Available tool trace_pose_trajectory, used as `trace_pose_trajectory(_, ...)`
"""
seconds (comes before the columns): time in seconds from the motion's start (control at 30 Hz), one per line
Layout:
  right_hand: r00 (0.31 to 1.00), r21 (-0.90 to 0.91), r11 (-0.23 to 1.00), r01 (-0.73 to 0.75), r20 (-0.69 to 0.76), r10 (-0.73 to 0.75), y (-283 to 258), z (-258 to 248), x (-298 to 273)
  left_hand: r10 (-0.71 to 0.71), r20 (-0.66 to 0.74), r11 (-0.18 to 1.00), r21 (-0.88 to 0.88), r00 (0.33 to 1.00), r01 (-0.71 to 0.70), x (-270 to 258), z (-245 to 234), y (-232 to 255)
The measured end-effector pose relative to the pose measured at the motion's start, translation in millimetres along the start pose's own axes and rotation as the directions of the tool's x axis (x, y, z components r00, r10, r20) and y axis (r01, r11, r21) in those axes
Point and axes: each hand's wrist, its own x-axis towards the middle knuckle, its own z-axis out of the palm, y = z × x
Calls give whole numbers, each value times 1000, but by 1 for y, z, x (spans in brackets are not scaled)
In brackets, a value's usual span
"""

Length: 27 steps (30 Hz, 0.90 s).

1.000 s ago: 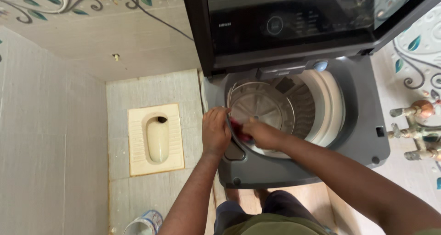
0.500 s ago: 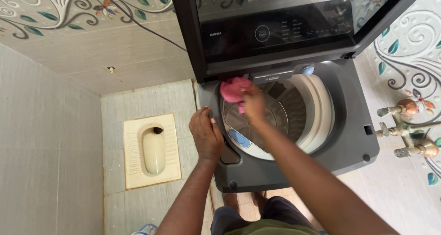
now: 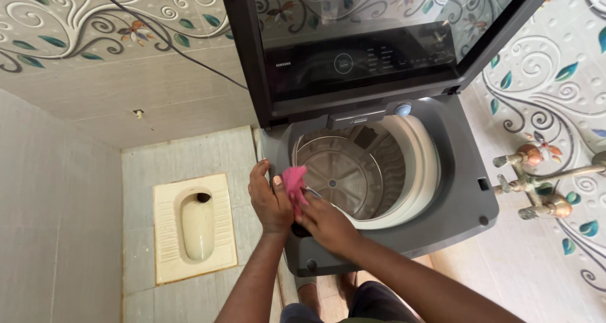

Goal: The person cleans the detergent drawer of a top-loading washing machine using a pink cloth. They wipe the drawer, the interior of the machine, and the exterior surfaces including the lid and control panel. The drawer is reinserted and the lid is closed.

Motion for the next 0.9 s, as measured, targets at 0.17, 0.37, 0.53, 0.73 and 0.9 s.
trace_pose_trajectory(0.17, 999, -119, 993, -9, -48, 3, -12, 8, -5, -60, -33, 991, -121, 998, 56, 1, 1, 0)
trace_pose_trajectory(0.37, 995, -197, 980, -17, -100, -2, 0, 10, 94, -58, -25, 998, -25, 998, 57, 0, 4, -3)
trace_pose_trajectory(0.53, 978, -234, 953, -193, -128, 167, 2, 19, 144, -17, -25, 999, 50, 1000, 19, 1, 6, -5)
trace_pose_trajectory(0.73, 989, 26, 997, 77, -129, -73, 18, 15, 105, 22, -49, 989, 150, 999, -14, -5, 6, -7)
trace_pose_trajectory(0.9, 998, 224, 974, 13, 62, -27, 15, -17, 39, 26, -14, 984, 178, 1000, -23, -3, 6, -3)
